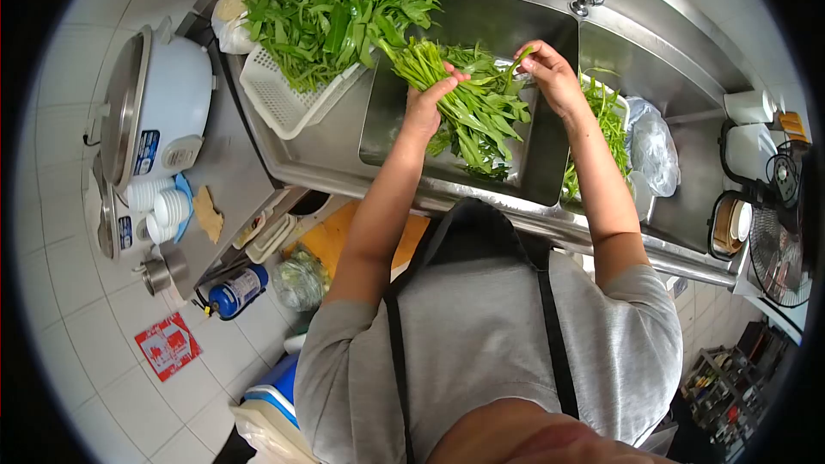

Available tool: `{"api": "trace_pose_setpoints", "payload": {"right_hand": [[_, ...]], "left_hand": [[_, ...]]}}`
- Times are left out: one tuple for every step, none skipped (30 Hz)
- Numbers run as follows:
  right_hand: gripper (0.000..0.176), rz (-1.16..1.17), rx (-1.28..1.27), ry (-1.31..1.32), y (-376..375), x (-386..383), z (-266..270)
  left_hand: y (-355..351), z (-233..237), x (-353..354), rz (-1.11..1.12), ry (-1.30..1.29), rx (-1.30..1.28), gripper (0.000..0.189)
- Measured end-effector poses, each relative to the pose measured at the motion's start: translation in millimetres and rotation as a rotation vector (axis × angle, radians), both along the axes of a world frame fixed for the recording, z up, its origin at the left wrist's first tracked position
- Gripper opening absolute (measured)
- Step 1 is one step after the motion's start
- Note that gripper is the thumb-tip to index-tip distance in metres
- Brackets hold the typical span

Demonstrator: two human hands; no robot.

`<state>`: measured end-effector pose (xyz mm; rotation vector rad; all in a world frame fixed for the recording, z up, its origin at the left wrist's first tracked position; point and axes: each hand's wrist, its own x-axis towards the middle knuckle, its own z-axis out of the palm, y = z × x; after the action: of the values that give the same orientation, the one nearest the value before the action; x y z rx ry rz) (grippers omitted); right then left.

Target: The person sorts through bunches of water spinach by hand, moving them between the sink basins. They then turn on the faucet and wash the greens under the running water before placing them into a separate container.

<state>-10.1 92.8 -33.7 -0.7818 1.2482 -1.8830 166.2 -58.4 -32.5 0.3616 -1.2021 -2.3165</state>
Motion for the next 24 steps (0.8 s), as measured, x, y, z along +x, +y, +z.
{"api": "trace_pose_setpoints", "payload": {"right_hand": [[0.011, -0.012, -0.009, 0.002, 1, -2, 4], [0.010, -0.013, -0.030, 0.007, 2, -5, 8], [0.009, -0.016, -0.049, 0.009, 4, -9, 12], [0.008, -0.031, -0.058, -0.003, 6, -12, 16], [0.010, -0.072, -0.081, 0.023, 9, -17, 18], [0.011, -0.078, -0.125, -0.027, 12, -20, 24], [0.012, -0.088, -0.171, -0.073, 15, -24, 31], [0.014, -0.105, -0.181, -0.071, 19, -28, 37], [0.014, -0.119, -0.178, -0.067, 19, -30, 39], [0.015, -0.127, -0.104, 0.004, 17, -33, 40], [0.016, -0.138, -0.031, 0.075, 14, -36, 42], [0.017, -0.119, 0.004, 0.111, 9, -35, 42], [0.019, -0.100, 0.041, 0.143, 3, -32, 40], [0.019, -0.088, 0.049, 0.122, -3, -28, 39], [0.020, -0.092, 0.065, 0.129, -8, -22, 42], [0.020, -0.080, 0.086, 0.161, -13, -18, 43], [0.019, -0.065, 0.106, 0.196, -17, -13, 44], [0.018, -0.039, 0.136, 0.300, -22, -9, 46], [0.018, -0.012, 0.166, 0.402, -27, -4, 44], [0.016, 0.005, 0.157, 0.456, -33, 0, 42], [0.017, 0.027, 0.176, 0.457, -38, 2, 40], [0.018, 0.024, 0.202, 0.406, -37, 1, 38], [0.020, 0.019, 0.228, 0.351, -35, 0, 35], [0.020, -0.003, 0.230, 0.352, -29, 2, 38]], "left_hand": [[-4, 3, 0, 0.008, 0.040, -0.021, 0.020], [-7, 5, 3, 0.018, 0.055, -0.017, 0.020], [-8, 6, 8, 0.027, 0.053, -0.020, 0.020], [-11, 8, 11, 0.044, 0.041, -0.045, 0.020], [-13, 9, 13, 0.058, 0.028, -0.068, 0.021], [-16, 10, 17, 0.069, 0.014, -0.089, 0.021], [-20, 13, 21, 0.066, 0.017, -0.090, 0.021], [-26, 15, 25, 0.079, -0.045, -0.211, 0.021], [-28, 16, 28, 0.087, -0.106, -0.329, 0.022], [-29, 20, 26, 0.067, -0.102, -0.325, 0.022], [-31, 25, 22, 0.094, -0.193, -0.516, 0.022], [-32, 31, 16, 0.121, -0.283, -0.708, 0.024], [-34, 33, 11, 0.148, -0.371, -0.902, 0.027], [-33, 35, -1, 0.173, -0.479, -0.936, 0.033], [-29, 44, -12, 0.154, -0.464, -0.939, 0.033], [-23, 55, -20, 0.137, -0.449, -0.916, 0.034], [-17, 63, -27, 0.124, -0.432, -0.894, 0.035], [-15, 63, -37, 0.115, -0.414, -0.896, 0.035], [-14, 62, -47, 0.125, -0.363, -0.869, 0.034], [-15, 60, -54, 0.134, -0.313, -0.841, 0.034], [-17, 58, -58, 0.124, -0.300, -0.845, 0.034], [-19, 55, -61, 0.099, -0.296, -0.795, 0.033], [-19, 50, -63, 0.070, -0.293, -0.745, 0.032], [-20, 48, -64, 0.050, -0.229, -0.653, 0.030]]}}
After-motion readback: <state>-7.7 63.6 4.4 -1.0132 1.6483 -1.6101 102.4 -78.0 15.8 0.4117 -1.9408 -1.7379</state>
